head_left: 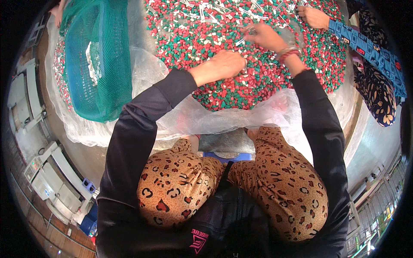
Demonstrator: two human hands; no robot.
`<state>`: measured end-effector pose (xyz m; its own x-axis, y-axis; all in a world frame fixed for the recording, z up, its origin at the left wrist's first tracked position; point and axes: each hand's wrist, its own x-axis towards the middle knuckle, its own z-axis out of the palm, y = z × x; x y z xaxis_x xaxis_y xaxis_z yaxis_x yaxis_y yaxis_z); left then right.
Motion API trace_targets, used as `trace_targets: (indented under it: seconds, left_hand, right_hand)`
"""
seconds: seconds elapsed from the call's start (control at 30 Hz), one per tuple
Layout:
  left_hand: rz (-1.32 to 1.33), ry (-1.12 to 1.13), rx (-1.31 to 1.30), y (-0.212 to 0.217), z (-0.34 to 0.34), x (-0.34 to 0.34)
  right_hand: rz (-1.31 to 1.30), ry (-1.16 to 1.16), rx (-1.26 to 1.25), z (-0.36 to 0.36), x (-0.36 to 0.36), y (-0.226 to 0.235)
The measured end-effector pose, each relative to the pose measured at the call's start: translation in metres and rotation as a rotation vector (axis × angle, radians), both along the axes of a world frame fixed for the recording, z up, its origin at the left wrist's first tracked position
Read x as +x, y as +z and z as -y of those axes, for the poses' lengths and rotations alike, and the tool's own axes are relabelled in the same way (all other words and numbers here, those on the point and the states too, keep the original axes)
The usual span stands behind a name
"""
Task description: The person sits on the floor and sorts a large pile of small red, green, and white plastic pieces by hand. They pick up handfuls of the pieces and place them into a green mesh basket. Other people are also sorting the same pile nearby.
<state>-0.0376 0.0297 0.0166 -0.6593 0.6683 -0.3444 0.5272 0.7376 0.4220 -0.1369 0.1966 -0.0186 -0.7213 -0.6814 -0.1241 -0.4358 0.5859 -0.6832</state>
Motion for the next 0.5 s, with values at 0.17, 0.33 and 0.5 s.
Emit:
trace_targets:
  seconds: [0.17,0.33,0.5]
  left_hand:
    - [0.040,-0.010,0.035,-0.004,0.020,0.011]
    - [0.101,-0.064,0.116,-0.009,0.027,0.014]
    - [0.309,0.037,0.196,-0.013,0.020,0.005]
  right_hand:
    - [-0.219,0.114,0.399,0.017,0.041,-0.014]
    - [-0.027,-0.070,0.182,0.001,0.049,-0.003]
    - [0.404,-0.462,-0.051,-0.038,0.017,0.013]
